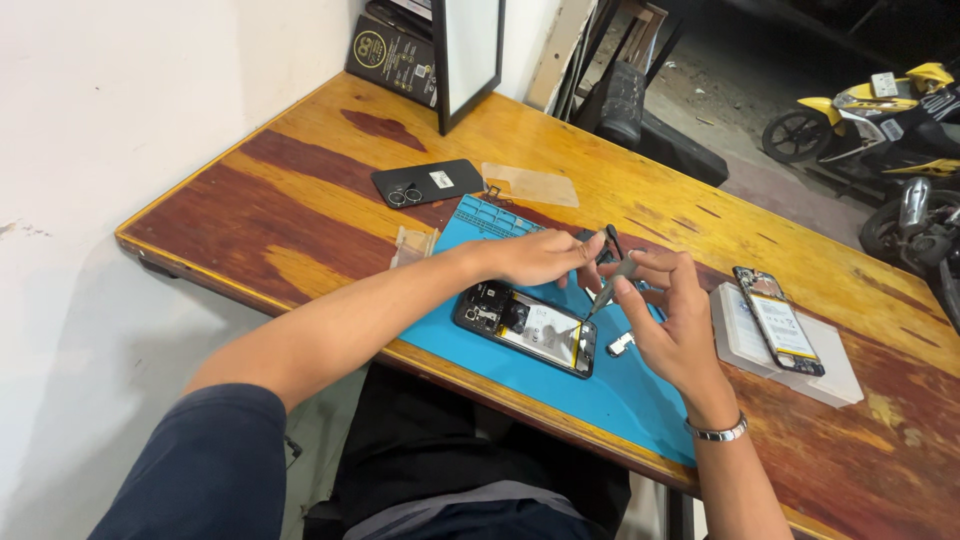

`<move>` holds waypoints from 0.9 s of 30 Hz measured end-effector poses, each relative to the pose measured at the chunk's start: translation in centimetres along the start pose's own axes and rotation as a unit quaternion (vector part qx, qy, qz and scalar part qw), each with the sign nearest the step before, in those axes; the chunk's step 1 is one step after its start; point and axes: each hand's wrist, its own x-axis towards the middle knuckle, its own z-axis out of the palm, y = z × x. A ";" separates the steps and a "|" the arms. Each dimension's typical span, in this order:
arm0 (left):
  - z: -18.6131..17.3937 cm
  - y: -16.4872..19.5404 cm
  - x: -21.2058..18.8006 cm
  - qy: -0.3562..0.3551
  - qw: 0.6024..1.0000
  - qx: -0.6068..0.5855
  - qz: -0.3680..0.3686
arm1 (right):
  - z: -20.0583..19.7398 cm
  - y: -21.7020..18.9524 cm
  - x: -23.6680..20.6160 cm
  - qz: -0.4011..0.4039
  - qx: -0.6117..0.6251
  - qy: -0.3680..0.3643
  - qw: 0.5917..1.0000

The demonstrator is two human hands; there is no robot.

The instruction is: The person works on a disassembled smartphone on a blue mat, using a screwdriver and tweezers to remove and reposition internal components such as the battery and camera module. The person handles the phone casing and small parts, then uses a screwdriver to fasten screws on the device.

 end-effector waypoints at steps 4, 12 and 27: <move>-0.8 0.2 -0.5 0.045 0.998 0.019 0.047 | 0.0 0.6 0.1 0.008 -0.062 0.040 0.997; -2.8 1.4 -2.2 0.058 0.985 0.158 0.044 | 0.1 1.1 0.2 0.042 -0.172 0.064 0.982; -2.5 2.1 -2.3 0.018 0.982 0.184 0.039 | -1.1 -1.1 0.8 0.130 -0.125 -0.003 0.984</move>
